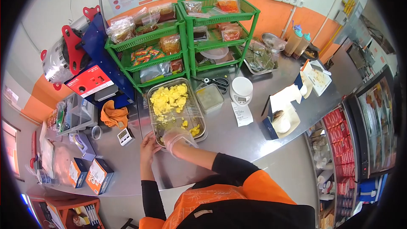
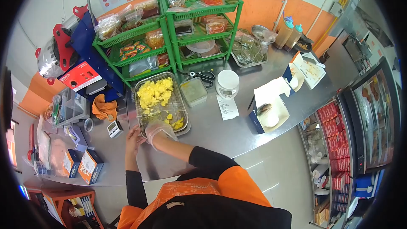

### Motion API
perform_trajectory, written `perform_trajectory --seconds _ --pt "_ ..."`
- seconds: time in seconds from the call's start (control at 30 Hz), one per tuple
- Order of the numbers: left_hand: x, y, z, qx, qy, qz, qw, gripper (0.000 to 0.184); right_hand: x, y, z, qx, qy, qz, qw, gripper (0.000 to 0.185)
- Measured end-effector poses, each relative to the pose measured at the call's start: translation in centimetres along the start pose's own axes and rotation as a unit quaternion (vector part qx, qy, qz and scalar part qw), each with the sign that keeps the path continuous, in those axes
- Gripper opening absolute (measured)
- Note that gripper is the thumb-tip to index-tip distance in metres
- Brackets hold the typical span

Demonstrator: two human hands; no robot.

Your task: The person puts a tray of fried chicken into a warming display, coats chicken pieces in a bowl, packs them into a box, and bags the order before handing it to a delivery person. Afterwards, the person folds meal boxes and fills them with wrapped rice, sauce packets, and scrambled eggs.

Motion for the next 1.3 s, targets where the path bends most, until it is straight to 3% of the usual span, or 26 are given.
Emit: perform_trajectory --seconds 0.1,0.33,0.47,0.63,0.73,0.8,0.87,0.93,1.03,1.2,1.27,1.3 --pt "-0.2 -0.4 0.0 -0.007 -0.013 0.013 1.000 0.033 0.7 -0.8 -1.7 0.022 0.051 0.063 0.996 0.028" --pt "-0.6 -1.0 0.0 -0.012 -0.014 0.022 1.000 0.034 1.2 -1.1 1.9 0.097 0.079 -0.055 0.991 0.057" --pt "-0.7 -1.0 0.3 -0.043 0.023 0.028 0.998 0.044 2.3 -0.5 0.8 0.129 0.000 -0.022 0.991 0.061" --pt "-0.8 -0.9 0.4 -0.060 0.026 0.035 0.997 0.049 3.2 -1.6 -1.9 0.151 0.039 0.009 0.988 0.063" --pt "-0.6 -0.5 0.5 -0.060 0.028 0.034 0.997 0.048 6.1 -2.3 -5.1 0.169 0.145 0.016 0.975 0.066" --pt "-0.7 -0.5 0.5 -0.055 0.025 0.032 0.998 0.048 5.7 -1.8 -4.7 0.007 0.193 0.163 0.967 0.073" --pt "-0.6 -0.4 0.6 -0.052 0.023 0.030 0.998 0.048 5.6 -2.6 -3.6 -0.005 0.265 0.159 0.951 0.079" --pt "-0.7 -0.2 0.7 -0.051 0.023 0.030 0.998 0.048 5.4 -4.3 -2.4 0.134 0.360 0.005 0.923 0.082" --pt "-1.4 -1.0 0.7 0.009 0.028 0.016 0.999 0.046 5.4 -5.2 -0.8 0.253 0.261 0.020 0.931 0.079" --pt "-1.4 -0.3 1.3 0.043 -0.001 -0.014 0.999 0.040 2.6 -6.9 2.4 0.402 0.274 0.034 0.873 0.067" --pt "-1.4 -0.1 1.3 0.048 -0.005 -0.027 0.998 0.039 4.6 -7.7 -0.5 0.301 0.079 0.226 0.923 0.069" --pt "-1.4 -0.1 1.2 0.051 -0.005 -0.031 0.998 0.039 4.9 -7.9 -0.7 0.343 0.092 0.202 0.913 0.069"
Point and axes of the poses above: each hand's wrist, its own x-axis towards the middle knuckle, its own z-axis out of the back of the hand, y = z × x, the point moved 6 cm from there along x, towards the middle knuckle, and after that the axes turned 14 degrees about -z, right-handed, at the moved point
